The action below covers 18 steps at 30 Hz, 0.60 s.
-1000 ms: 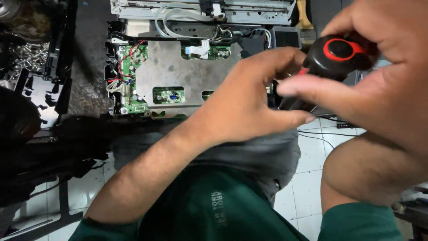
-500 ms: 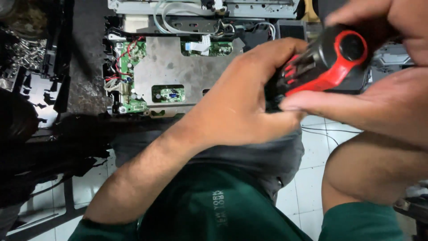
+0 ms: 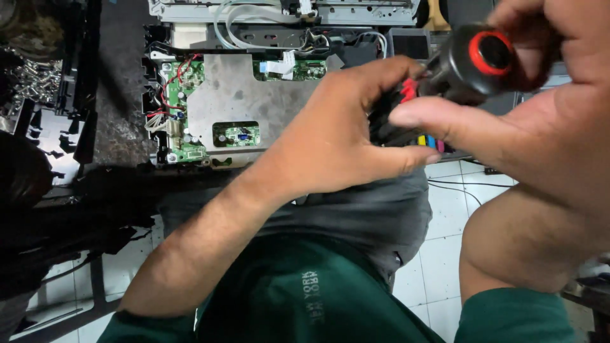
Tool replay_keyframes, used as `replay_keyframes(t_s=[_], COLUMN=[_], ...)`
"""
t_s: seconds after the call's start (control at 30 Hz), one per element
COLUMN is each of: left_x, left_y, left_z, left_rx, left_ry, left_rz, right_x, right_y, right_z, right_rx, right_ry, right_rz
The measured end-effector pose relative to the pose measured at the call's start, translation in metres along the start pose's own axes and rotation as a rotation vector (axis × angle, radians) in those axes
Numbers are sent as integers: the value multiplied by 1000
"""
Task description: The person works on a disassembled electronic device, likely a printer, using a multi-bit screwdriver to remove screws from a circuit board. They manipulate the board and other internal components on a cluttered workbench.
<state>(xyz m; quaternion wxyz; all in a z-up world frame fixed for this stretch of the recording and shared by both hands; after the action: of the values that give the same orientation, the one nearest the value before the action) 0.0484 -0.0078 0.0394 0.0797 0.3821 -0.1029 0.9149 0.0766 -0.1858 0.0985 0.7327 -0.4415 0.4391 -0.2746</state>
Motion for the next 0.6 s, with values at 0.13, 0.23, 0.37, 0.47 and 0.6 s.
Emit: replay_keyframes(t_s=[0.13,0.23,0.37,0.47,0.6], left_x=[-5,-8,-5,-6,-14], left_y=[1,-2,-3,3,-1], left_z=[2,3,3,3,2], left_rx=[-49,-126,-106,-92,-150], left_ry=[19,-30,6,-12,-82], left_rz=[-46,-156,-81,-67,-111], right_x=[-4,-2,5,3,-5], right_y=[-9,-12,-16,-12,-9], right_z=[-4,-3,6,8,0], right_rx=[-61,-61,-63,-72,-84], right_ry=[-62,-66,-65,-68,-78], right_rz=[-2,-10,-22,-28,-38])
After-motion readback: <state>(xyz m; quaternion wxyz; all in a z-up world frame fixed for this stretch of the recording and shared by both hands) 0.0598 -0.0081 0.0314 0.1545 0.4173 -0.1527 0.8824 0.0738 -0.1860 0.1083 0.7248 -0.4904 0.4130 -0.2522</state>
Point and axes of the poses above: each hand's wrist, its own z-axis towards the middle knuckle, its own y-axis out of the palm, x = y × z, the point moved 4 cm from there along z, towards the middle knuckle, and after that the axes turned 13 degrees about y, right-handed, at the moved point
